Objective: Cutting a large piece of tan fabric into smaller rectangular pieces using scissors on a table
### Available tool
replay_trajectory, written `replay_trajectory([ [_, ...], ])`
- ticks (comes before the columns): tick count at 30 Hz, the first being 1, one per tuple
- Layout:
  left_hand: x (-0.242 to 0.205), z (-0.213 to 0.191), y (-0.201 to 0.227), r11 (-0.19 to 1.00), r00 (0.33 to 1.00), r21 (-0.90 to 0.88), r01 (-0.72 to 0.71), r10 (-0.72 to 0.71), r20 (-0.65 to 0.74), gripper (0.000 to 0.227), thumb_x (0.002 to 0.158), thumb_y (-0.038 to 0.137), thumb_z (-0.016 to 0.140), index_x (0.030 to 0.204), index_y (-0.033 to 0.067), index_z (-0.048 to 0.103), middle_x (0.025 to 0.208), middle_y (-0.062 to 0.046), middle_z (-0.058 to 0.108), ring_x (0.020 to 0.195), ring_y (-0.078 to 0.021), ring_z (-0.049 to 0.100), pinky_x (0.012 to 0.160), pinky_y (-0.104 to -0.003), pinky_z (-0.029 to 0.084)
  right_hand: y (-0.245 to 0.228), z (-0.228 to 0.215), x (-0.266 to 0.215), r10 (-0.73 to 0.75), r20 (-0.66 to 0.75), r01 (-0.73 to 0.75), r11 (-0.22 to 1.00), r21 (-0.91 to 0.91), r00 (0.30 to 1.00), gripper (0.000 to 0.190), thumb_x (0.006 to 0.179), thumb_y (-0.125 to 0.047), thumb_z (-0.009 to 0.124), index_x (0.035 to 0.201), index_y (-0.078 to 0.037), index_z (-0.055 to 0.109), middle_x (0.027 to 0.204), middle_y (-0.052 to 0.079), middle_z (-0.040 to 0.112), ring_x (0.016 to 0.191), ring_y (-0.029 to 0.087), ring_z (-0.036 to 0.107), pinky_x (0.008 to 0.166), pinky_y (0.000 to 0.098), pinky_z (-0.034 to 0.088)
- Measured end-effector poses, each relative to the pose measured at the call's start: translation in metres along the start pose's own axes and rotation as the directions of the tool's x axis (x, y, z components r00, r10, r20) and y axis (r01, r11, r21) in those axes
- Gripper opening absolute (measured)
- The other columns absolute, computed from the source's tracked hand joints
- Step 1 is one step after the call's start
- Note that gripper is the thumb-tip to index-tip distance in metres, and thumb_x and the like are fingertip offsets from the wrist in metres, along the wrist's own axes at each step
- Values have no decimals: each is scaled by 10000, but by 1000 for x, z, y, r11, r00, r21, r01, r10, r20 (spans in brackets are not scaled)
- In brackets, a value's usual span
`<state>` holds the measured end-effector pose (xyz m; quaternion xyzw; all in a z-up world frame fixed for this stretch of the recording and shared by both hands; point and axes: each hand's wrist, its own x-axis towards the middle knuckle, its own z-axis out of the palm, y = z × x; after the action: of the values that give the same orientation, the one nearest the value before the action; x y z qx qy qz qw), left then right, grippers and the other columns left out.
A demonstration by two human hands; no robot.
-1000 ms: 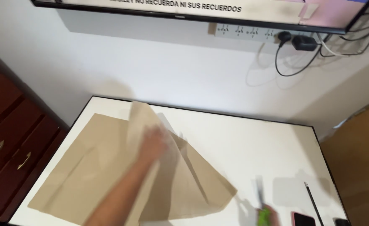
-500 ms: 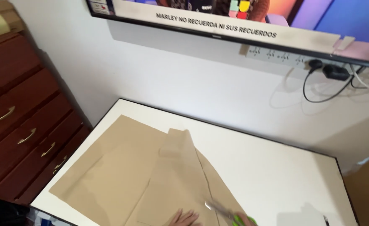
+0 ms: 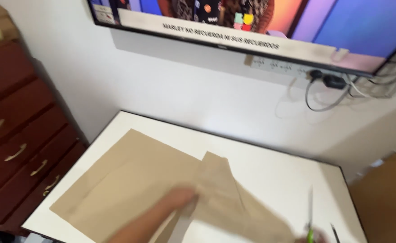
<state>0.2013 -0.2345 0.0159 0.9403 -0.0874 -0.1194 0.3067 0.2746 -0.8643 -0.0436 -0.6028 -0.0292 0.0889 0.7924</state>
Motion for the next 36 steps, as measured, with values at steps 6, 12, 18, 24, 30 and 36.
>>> replay_trajectory([
  [6,80,-184,211,744,874,657,-117,392,-288,75,848,121,638,833,167,696,867,-78,713,830,-326,706,620,-467,539,-213,38,-51,-438,-242,205,752,-627,866,611,851,32,671,1455,45,586,1026,221,701,927,320,662,903,382,493],
  [12,78,-233,254,877,795,56,-477,457,-399,155,968,151,615,936,277,698,1031,66,677,1042,-216,710,930,-393,572,-221,-65,-118,439,-400,-417,897,145,804,190,1061,-339,512,954,-182,514,803,107,517,742,275,515,724,464,409],
  [18,94,-186,148,791,784,-159,-591,515,-347,128,891,56,663,942,150,733,1090,-125,706,1149,-377,667,1023,-507,521,-203,355,-178,556,-462,-518,826,221,691,394,996,130,498,1368,66,612,1162,348,662,1114,519,639,1038,611,444],
  [24,4,-89,1,995,990,-84,54,-64,-123,847,948,165,642,1652,185,171,1683,-264,150,1559,-382,211,1288,-528,228,-81,490,-107,370,325,-309,924,-225,870,721,917,-321,752,1507,-134,384,1298,231,676,1284,362,651,1041,490,532],
  [30,-143,-62,-36,948,962,159,274,-270,-46,662,1043,487,442,1633,260,244,1700,-105,196,1580,-292,142,1258,-578,53,52,353,-34,163,101,-149,981,-127,981,722,854,-8,729,1492,-99,405,1248,207,706,1141,279,691,956,378,559],
  [36,-175,-31,-89,858,875,187,478,-447,-187,708,1021,642,318,1647,349,163,1728,-6,140,1586,-242,103,1256,-606,45,27,301,-13,250,-212,-268,220,-938,945,742,864,-536,758,1488,-423,374,1208,148,718,1155,391,688,1034,479,530],
])
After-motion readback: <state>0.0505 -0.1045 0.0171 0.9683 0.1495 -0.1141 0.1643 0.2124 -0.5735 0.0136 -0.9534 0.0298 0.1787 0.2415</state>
